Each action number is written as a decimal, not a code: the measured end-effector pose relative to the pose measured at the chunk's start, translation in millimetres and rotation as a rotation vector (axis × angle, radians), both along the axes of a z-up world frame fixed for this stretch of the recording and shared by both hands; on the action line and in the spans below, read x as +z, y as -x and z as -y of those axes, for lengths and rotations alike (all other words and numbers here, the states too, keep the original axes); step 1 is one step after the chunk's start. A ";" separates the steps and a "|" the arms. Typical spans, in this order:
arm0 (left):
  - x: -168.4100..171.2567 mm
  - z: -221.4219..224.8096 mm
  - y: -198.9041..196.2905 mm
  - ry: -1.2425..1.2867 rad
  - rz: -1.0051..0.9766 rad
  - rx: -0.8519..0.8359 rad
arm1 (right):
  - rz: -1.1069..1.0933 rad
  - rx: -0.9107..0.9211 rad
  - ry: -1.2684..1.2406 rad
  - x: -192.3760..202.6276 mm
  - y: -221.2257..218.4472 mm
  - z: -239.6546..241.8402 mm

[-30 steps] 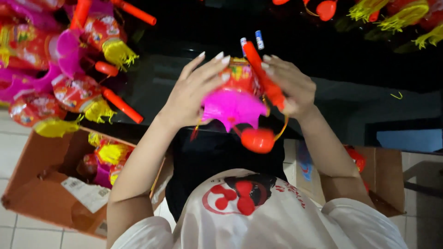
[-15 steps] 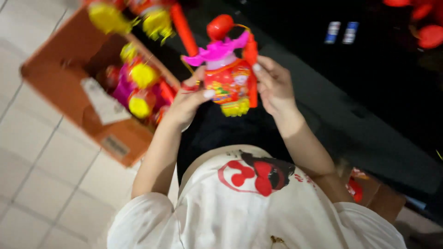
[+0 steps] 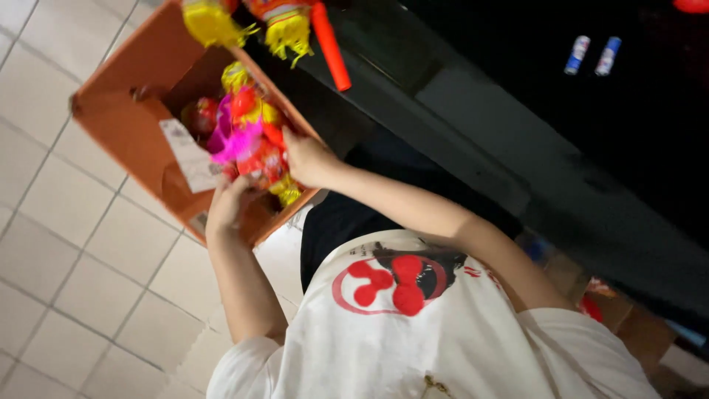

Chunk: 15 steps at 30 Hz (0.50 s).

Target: The person is assembling small, colorful lanterns by attaching orange plastic handles to the lantern bodies and placing them in a box.

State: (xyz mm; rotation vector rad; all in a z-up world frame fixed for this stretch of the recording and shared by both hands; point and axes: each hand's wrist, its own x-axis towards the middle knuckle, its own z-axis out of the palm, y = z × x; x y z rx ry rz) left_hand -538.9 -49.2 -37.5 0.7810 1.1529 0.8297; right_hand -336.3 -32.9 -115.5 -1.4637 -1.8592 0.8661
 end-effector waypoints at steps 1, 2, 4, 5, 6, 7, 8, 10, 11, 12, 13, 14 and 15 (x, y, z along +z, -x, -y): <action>-8.5 -2.9 5.9 0.033 -0.058 -0.052 | 0.401 0.090 -0.029 -5.1 2.1 2.9; 3.7 -2.9 -0.2 0.032 -0.055 -0.066 | 0.405 0.075 -0.027 -4.9 2.9 5.3; 29.2 -2.6 -9.7 -0.063 -0.281 -0.259 | 0.518 0.141 0.205 -3.6 7.3 7.6; 41.0 -4.1 -11.6 -0.071 -0.279 -0.264 | 0.520 0.133 0.200 10.4 2.7 7.6; 53.0 -4.0 -12.5 -0.053 -0.385 -0.305 | 0.431 0.162 0.285 24.2 -0.5 9.6; 64.9 -4.0 -13.6 -0.035 -0.492 -0.345 | 0.341 0.191 0.368 37.9 -4.0 11.4; 68.2 -4.0 -9.7 -0.040 -0.489 -0.353 | 0.343 0.182 0.368 40.8 -10.2 14.8; 74.5 -5.0 -3.2 0.010 -0.665 -0.468 | 0.111 0.235 0.205 46.3 -23.6 22.0; 55.3 0.1 16.9 0.006 -0.663 -0.480 | 0.112 0.223 0.207 71.8 -35.4 34.1; 35.1 -6.7 31.5 -0.016 -1.001 -0.575 | -0.043 0.181 0.125 99.3 -52.5 33.2; 15.0 -15.4 46.1 -0.040 -1.345 -0.649 | -0.198 0.144 0.041 127.7 -68.2 33.4; 51.6 -26.6 29.5 -0.055 -1.342 -0.637 | -0.188 0.146 0.025 150.9 -90.4 31.6; 86.8 -36.5 13.5 -0.106 -1.300 -0.553 | -0.268 0.069 -0.006 172.6 -112.2 30.5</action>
